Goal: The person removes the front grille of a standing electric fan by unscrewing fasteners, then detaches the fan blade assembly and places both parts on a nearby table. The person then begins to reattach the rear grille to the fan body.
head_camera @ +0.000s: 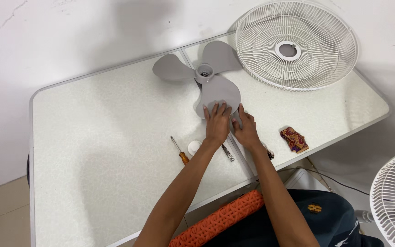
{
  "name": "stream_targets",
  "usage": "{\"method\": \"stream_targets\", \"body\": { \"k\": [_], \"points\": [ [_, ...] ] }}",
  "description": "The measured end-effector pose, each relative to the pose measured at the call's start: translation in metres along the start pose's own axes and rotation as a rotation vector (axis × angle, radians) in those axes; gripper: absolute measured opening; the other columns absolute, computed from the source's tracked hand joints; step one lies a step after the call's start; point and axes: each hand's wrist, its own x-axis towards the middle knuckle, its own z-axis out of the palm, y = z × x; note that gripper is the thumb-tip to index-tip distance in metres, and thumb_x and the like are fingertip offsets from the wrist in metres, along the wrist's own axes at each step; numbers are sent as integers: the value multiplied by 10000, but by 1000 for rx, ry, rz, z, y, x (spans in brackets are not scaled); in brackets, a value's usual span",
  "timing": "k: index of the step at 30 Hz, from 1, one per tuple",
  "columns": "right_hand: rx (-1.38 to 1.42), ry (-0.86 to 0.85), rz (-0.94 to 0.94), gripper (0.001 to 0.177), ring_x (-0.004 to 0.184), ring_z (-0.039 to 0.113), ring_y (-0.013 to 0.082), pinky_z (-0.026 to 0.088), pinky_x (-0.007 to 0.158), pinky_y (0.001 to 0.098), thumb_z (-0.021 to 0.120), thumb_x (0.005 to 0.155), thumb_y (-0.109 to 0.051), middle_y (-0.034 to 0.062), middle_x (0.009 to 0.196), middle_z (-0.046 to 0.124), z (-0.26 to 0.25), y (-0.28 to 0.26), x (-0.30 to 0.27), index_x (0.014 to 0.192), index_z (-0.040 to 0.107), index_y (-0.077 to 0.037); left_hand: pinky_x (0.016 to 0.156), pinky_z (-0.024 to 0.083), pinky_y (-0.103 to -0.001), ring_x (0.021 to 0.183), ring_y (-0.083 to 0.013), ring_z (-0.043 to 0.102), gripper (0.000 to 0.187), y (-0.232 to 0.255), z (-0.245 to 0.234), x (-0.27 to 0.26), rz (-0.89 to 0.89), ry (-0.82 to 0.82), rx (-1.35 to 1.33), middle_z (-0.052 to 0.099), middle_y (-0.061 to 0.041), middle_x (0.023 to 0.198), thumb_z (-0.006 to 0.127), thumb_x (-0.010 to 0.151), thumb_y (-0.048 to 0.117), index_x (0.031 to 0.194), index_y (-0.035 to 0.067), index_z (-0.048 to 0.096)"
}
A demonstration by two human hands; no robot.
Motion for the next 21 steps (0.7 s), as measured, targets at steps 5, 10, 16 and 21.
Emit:
{"method": "stream_targets", "body": {
  "k": [5, 10, 16, 21],
  "points": [
    [-63, -57, 67, 690, 1387, 402, 392, 309, 1164, 493, 547, 1020, -344, 230, 1483, 497, 4, 4, 8, 1621, 286, -128, 1160, 92, -702, 1433, -450, 351, 401, -7, -4, -3, -74, 48, 80, 491, -178, 1489, 622, 954, 237, 1307, 50, 642],
    [-79, -69, 69, 698, 1401, 383, 361, 305, 1185, 462, 530, 1010, -389, 170, 1507, 527, 5, 3, 9, 1621, 283, -157, 1164, 213, -659, 1410, -419, 416, 350, -12, -1, -8, -40, 137, 67, 572, -134, 1465, 597, 1003, 222, 1308, 67, 670],
    [-7, -126, 156, 718, 1438, 332, 359, 271, 1187, 472, 511, 1022, -370, 138, 1461, 565, -6, -10, 5, 1636, 198, -169, 1066, 338, -552, 1271, -320, 542, 286, 0, -1, -13, -18, 225, 123, 675, -63, 1357, 628, 983, 200, 1233, 94, 719],
    [69, -98, 171, 694, 1425, 414, 334, 346, 1181, 431, 546, 1023, -311, 171, 1441, 561, -8, -8, 3, 1641, 246, -212, 978, 361, -497, 1140, -279, 576, 259, 5, -3, -16, -11, 240, 131, 695, -53, 1327, 650, 971, 207, 1190, 100, 735]
  ]
}}
